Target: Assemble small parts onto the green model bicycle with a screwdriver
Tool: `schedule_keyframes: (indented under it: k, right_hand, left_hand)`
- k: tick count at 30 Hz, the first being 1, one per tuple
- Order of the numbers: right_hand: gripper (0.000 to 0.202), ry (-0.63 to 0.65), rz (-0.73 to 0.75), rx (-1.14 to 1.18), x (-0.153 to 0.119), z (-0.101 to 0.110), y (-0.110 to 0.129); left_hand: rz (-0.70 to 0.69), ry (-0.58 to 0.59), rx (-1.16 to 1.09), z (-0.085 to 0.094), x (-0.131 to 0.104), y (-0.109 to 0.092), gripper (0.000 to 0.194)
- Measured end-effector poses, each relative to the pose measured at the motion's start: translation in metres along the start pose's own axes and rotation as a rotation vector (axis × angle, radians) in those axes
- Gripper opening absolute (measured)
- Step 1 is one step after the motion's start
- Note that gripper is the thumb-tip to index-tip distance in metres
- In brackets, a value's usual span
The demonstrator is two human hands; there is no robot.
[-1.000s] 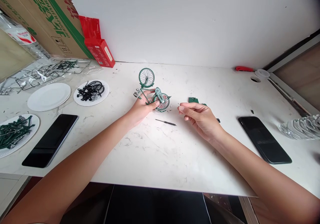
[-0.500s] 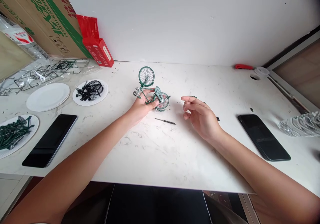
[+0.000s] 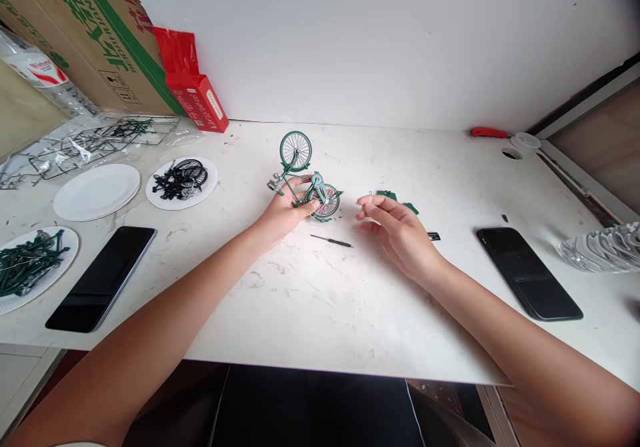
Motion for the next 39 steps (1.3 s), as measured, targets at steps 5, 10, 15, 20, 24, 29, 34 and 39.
schedule_keyframes:
  k: [5,10,15,20,24,29,34,39]
  right_hand:
    - [0.043,-0.001,-0.007,-0.017,-0.001,-0.001,-0.001]
    - [0.048,0.023,-0.019,0.006,-0.004,-0.005,0.002]
    - [0.042,0.016,-0.004,0.01,-0.004,-0.005,0.004]
    - [0.037,0.007,0.005,-0.042,-0.003,-0.004,0.003]
    - [0.039,0.031,-0.019,-0.039,-0.002,-0.006,-0.003]
    - [0.039,0.066,-0.026,-0.038,-0.002,-0.011,-0.005]
    - [0.04,0.067,-0.024,-0.059,-0.002,-0.011,-0.006]
    - [0.04,0.082,-0.031,-0.074,-0.001,-0.011,-0.008]
  left_hand:
    - [-0.021,0.008,-0.006,-0.001,0.0,-0.002,0.065]
    - [-0.023,0.013,-0.032,-0.003,-0.002,-0.004,0.067]
    - [-0.016,0.064,-0.108,-0.013,-0.007,-0.006,0.07]
    - [0.015,0.119,-0.165,-0.025,-0.014,-0.001,0.074]
    - [0.04,0.156,-0.19,-0.034,-0.018,-0.001,0.082]
    - [0.066,0.151,-0.187,-0.036,-0.02,-0.003,0.087]
    - [0.04,0.168,-0.173,-0.039,-0.021,-0.006,0.088]
    - [0.036,0.169,-0.176,-0.038,-0.021,-0.004,0.089]
Point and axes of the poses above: each hand's wrist, its own x-axis towards the middle knuckle, its own z-axis out of the back of the hand, y = z × x, the point moved 10 cm from there along x, towards the middle knuckle, and after that the axes turned 13 degrees about -x, right-handed, at the moved point
